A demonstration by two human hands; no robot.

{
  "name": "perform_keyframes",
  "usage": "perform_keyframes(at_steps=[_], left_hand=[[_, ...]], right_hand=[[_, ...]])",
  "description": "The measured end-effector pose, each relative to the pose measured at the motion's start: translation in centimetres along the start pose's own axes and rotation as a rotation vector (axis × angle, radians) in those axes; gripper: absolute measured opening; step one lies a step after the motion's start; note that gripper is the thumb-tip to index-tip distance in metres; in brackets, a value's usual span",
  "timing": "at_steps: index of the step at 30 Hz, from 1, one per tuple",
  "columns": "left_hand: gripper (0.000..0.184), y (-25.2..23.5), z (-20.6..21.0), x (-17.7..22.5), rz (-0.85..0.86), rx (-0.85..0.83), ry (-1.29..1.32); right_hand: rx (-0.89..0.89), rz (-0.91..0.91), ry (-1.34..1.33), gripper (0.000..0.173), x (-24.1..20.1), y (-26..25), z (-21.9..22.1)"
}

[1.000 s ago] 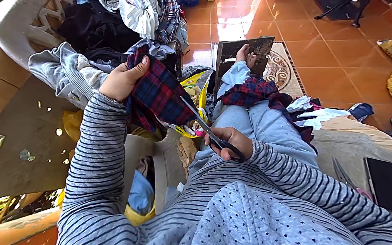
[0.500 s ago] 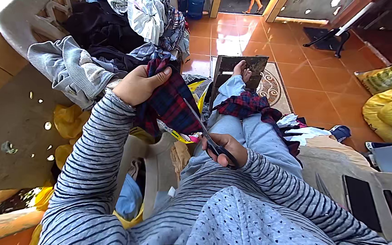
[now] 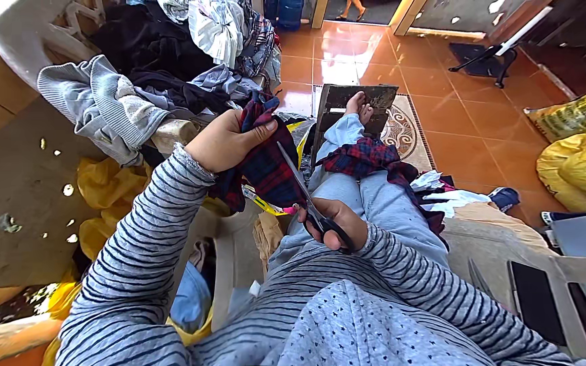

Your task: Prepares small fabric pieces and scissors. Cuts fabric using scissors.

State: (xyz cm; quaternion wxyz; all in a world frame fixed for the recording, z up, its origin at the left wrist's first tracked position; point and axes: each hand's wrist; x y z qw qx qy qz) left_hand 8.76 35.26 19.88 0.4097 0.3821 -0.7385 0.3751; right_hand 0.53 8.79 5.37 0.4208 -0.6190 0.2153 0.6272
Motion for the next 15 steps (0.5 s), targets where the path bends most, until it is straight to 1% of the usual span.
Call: perform_keyframes(at_steps=[3,8,12,15], left_hand=[[0.017,0.05,0.01,-0.24,0.01,0.004,-0.021],[0.017,-0.03,0.32,-0.45,0.008,-0.011,-0.023],[0.02,0.39,0.51,-0.14,0.002,0.001,-0.051],[0.015,0.28,-0.37,0.16,-0.048,-0.013,0.002]], right_hand=[[0.018,0.011,0.013,0.057,0.04,0.25,0.1],[-0.007,-0.019,0.004,0.065,-0.17,-0.12,0.27],[0.01,0.0,-0.014,0.058,-0.1,0.01,0.43],[0.039,0.007,0.008,0.057,0.07,0.3,0.17]])
Point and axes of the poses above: each hand's wrist, its own y-axis away from the middle knuckle, its own z-axis out of the palm, x = y × z, and after that the axes turned 7 degrees about x, right-handed
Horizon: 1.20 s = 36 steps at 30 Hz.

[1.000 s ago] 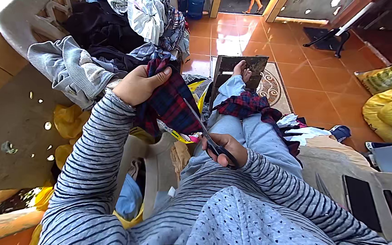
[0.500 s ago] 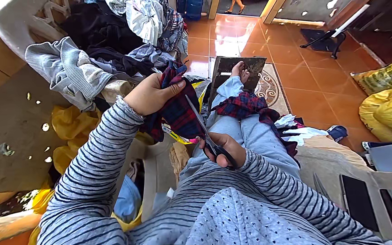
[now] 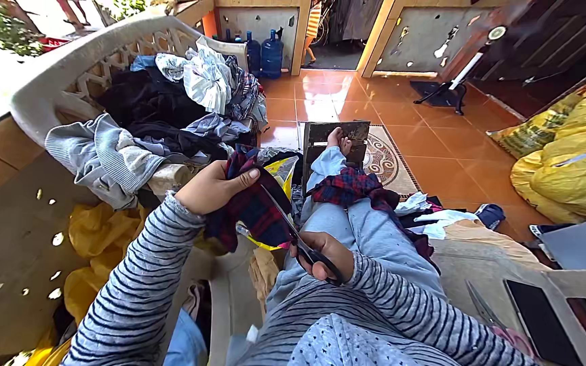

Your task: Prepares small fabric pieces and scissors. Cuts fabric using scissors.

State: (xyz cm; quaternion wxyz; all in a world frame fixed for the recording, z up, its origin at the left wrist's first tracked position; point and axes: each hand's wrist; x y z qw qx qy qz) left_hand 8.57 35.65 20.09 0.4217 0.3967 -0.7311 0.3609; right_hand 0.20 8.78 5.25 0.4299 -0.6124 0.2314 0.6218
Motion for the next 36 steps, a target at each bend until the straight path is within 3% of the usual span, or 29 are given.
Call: perform_keyframes(at_steps=[6,16,22,29,34,36], left_hand=[[0.004,-0.2,-1.0,-0.4,-0.042,0.048,0.14],[0.008,-0.4,0.1,-0.7,-0.033,-0.053,0.2],[0.015,-0.3,-0.7,-0.3,-0.067,0.008,0.223],[0.02,-0.4,0.7,-0.6,-0.05,-0.092,0.245],[0.014,-0.6,0.4,-0.9,-0.018,0.03,0.225],[0.016,-0.6,0.5,-0.9,-0.028,0.007,0.226]], right_hand=[[-0.039,-0.012,-0.001,0.056,0.0,0.0,-0.3],[-0.044,-0.025,-0.036,0.056,-0.1,-0.3,-0.3],[-0.024,-0.033,-0.036,0.054,0.0,-0.2,-0.3],[-0.006,-0.058,-0.028,0.056,-0.3,-0.6,-0.1],[0.036,-0.043,-0.025,0.052,-0.3,-0.4,0.0],[0.015,-0.055,-0.032,0.054,-0.4,-0.4,0.0]])
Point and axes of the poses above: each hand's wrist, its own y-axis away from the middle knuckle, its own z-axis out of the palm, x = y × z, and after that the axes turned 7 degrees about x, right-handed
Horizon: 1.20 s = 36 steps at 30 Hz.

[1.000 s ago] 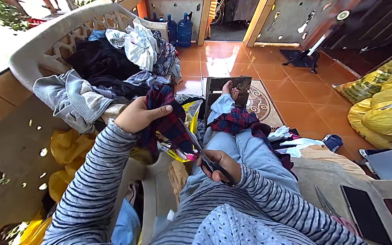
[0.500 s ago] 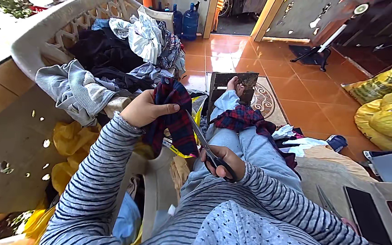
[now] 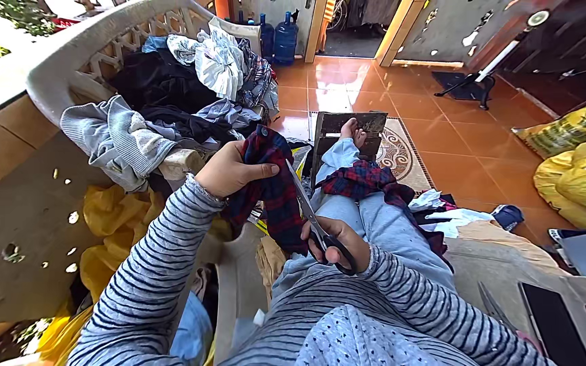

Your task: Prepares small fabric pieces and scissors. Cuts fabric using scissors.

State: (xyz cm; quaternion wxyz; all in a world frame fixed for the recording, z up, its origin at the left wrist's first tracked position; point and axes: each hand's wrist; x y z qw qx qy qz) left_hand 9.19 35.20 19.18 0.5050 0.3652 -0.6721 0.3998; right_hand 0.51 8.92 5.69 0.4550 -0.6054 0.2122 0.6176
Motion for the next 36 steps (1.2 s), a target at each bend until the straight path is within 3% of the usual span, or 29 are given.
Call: perform_keyframes(at_steps=[5,7,11,18,27,36], left_hand=[[0.022,0.2,1.0,0.1,-0.04,-0.141,0.03],[0.022,0.2,0.9,0.2,-0.031,-0.102,0.015],[0.005,-0.2,0.3,0.0,0.0,0.037,0.011],[0.008,0.1,0.9,0.2,-0.056,-0.111,-0.019],[0.009,0.0,-1.5,0.3,-0.019,-0.044,0.033],[0.011,-0.2,-0.9,0.1,-0.044,-0.103,0.048]], right_hand=[[0.001,-0.011,-0.009,0.057,-0.2,-0.2,0.0],[0.027,-0.002,0.003,0.053,-0.1,0.0,0.0],[0.022,0.002,0.01,0.052,-0.2,0.2,-0.1],[-0.025,-0.029,0.042,0.061,-0.5,-0.1,-0.2],[0.009,0.021,0.082,0.054,-0.3,0.5,-0.7],[0.007,0.031,0.117,0.059,-0.5,0.3,-0.4]])
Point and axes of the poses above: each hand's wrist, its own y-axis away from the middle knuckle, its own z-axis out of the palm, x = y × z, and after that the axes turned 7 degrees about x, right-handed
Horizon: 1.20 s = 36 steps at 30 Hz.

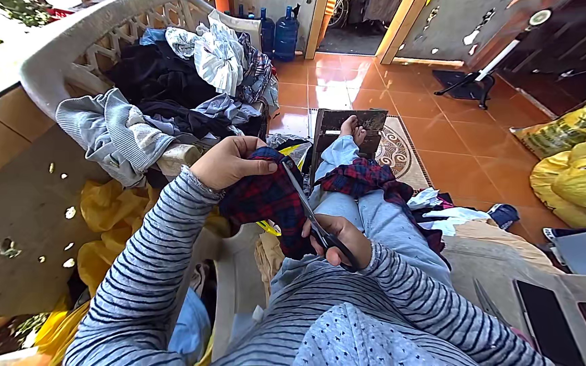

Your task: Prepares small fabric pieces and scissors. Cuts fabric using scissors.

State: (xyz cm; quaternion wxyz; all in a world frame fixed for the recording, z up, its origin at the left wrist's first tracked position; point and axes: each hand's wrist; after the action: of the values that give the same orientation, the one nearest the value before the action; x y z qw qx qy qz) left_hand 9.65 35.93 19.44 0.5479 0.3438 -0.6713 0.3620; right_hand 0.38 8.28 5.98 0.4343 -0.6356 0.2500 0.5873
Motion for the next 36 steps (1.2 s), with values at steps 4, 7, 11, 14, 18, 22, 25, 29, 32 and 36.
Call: perform_keyframes(at_steps=[4,7,11,14,18,22,25,29,32,36], left_hand=[[0.013,-0.2,-0.2,-0.2,0.006,-0.006,0.008],[0.013,-0.2,-0.3,-0.3,0.005,-0.007,0.011],[0.013,-0.1,-0.7,-0.1,-0.019,-0.054,-0.053],[0.01,0.0,-2.2,0.0,-0.075,-0.156,-0.047],[0.013,0.0,-1.5,-1.2,-0.027,0.007,0.358],[0.019,0.0,0.6,-1.0,-0.166,0.081,0.18],[0.014,-0.5,1.4,-1.0,-0.167,0.237,-0.002],[0.017,-0.6,1.5,-1.4,-0.075,0.301,-0.013],[0.016,-0.5,1.1,-1.5,-0.025,0.162,-0.052],[0.015,-0.5,0.9,-1.5,-0.042,0.155,-0.103]], right_hand=[[0.031,0.011,0.023,0.059,0.0,0.2,0.1],[0.039,0.016,0.027,0.06,0.0,0.2,0.2],[0.076,0.008,0.082,0.063,-0.1,0.2,0.2],[0.085,0.005,0.097,0.063,-0.2,0.2,0.1],[0.101,0.02,0.024,0.06,-0.2,0.0,0.3],[0.163,0.073,0.01,0.059,-0.4,0.1,0.3],[0.172,0.101,0.011,0.057,-0.4,0.4,0.3],[0.163,0.117,0.011,0.058,-0.4,0.5,0.2],[0.168,0.105,0.019,0.059,-0.5,0.5,0.2],[0.158,0.07,-0.019,0.057,0.0,0.4,0.1]])
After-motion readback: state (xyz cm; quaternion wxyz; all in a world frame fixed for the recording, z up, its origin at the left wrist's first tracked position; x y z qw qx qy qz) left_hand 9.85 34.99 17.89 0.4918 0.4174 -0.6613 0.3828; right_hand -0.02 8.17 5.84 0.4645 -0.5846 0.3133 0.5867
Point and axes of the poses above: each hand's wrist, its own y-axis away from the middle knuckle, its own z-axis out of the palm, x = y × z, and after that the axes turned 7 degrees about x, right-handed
